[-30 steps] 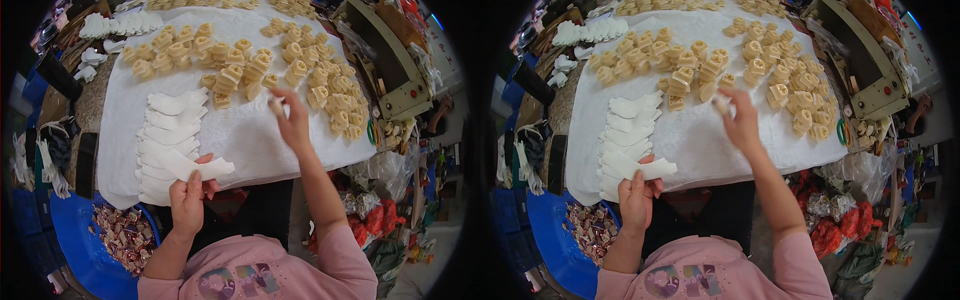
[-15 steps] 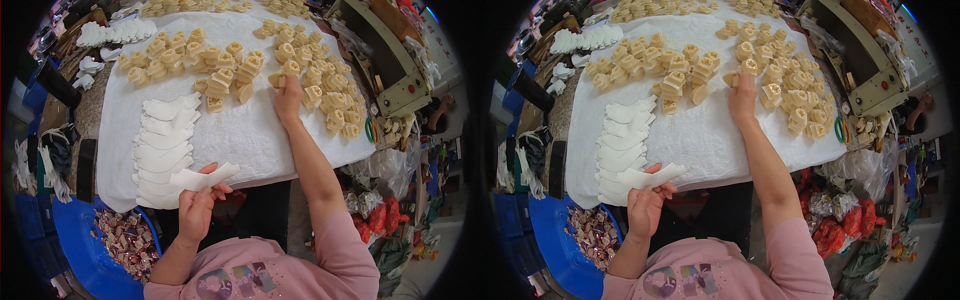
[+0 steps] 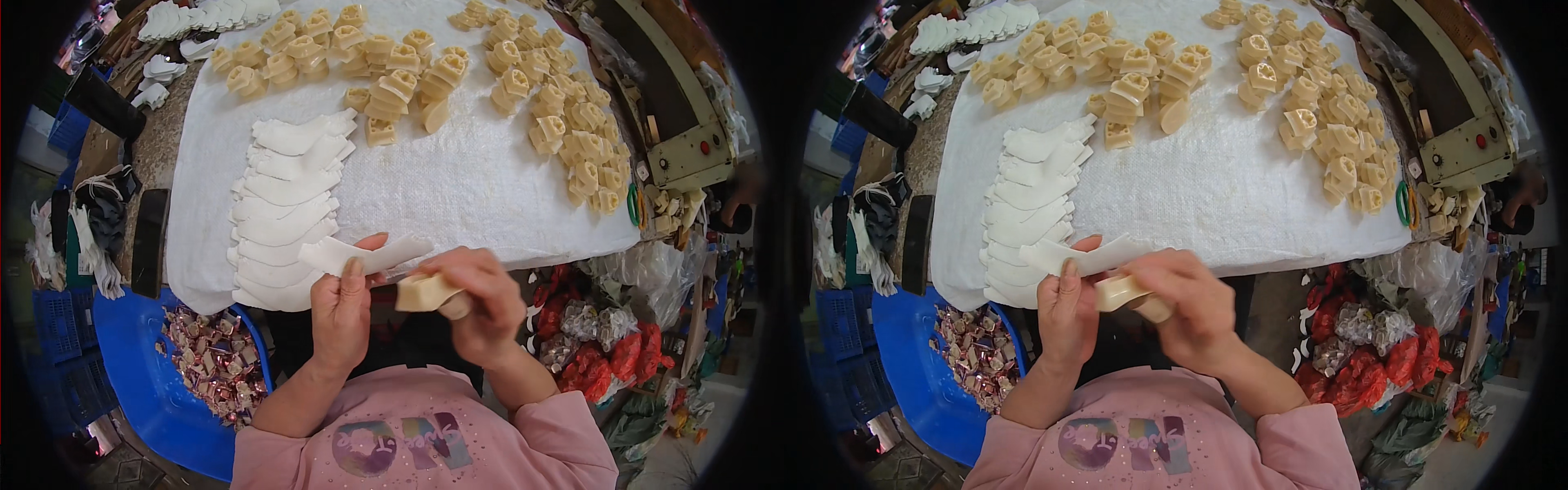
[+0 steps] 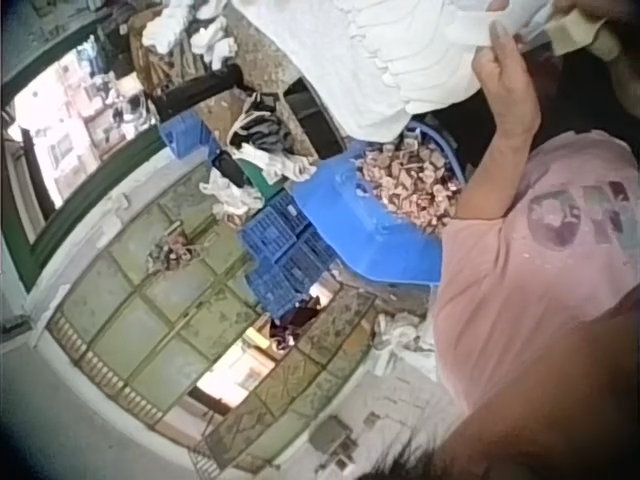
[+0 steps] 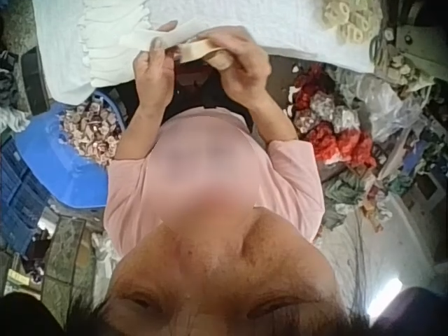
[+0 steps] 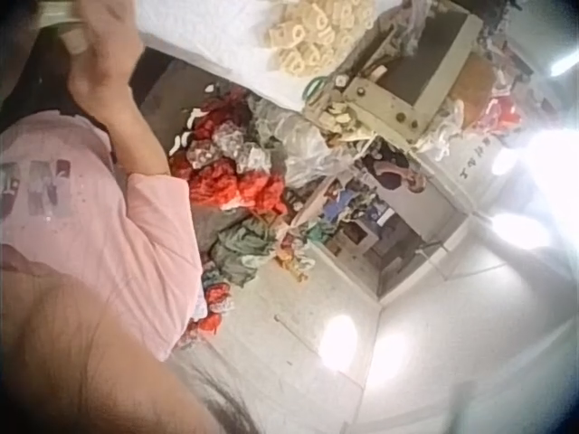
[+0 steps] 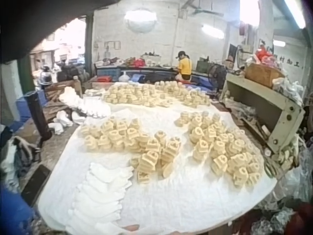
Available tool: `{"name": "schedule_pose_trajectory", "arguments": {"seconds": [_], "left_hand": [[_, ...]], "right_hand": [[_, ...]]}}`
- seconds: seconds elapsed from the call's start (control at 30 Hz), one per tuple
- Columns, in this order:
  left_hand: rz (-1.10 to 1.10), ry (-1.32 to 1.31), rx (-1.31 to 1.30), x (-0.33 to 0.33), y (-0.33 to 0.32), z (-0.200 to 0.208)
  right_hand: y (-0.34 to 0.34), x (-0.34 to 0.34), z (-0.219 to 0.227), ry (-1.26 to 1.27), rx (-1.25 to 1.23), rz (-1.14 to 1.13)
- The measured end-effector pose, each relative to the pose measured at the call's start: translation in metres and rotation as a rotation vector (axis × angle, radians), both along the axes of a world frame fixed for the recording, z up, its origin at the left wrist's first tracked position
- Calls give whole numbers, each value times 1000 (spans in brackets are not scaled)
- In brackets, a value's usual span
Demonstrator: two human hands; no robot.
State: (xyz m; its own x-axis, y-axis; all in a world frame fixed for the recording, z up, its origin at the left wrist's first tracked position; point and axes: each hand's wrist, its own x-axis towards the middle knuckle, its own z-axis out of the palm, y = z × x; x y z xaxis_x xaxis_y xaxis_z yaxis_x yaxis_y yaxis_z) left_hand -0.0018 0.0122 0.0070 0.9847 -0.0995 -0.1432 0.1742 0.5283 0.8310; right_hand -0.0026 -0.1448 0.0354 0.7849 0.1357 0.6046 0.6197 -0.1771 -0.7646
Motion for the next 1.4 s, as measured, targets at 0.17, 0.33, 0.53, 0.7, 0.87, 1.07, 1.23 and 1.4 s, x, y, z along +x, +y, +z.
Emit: {"name": "schedule_pose_trajectory", "arguments": {"seconds": [0.17,0.33,0.53,0.7,0.87,1.07,1.23,1.4], "left_hand": [[-60,-79,-118,-6,-5,15],[-96,-119,-95,-11,3,15],[-102,-76,-78,-15,2,20],[-120,-106,-29,-18,0,20],[-96,-171,171,-16,-1,19],[-104,-309,428,-10,7,7],[90,-294,434,-6,14,16],[165,-363,711,-7,17,20]], "right_hand": [[15,9,-20,-198,-19,-68],[17,7,-25,-242,-15,-47],[18,5,-24,-241,-9,-69],[15,6,-29,-265,-39,-100],[12,9,-32,-321,-167,-136],[14,14,-31,-356,-301,-230],[12,14,-26,-304,-302,-197],[12,6,7,-208,-604,-202]]}}
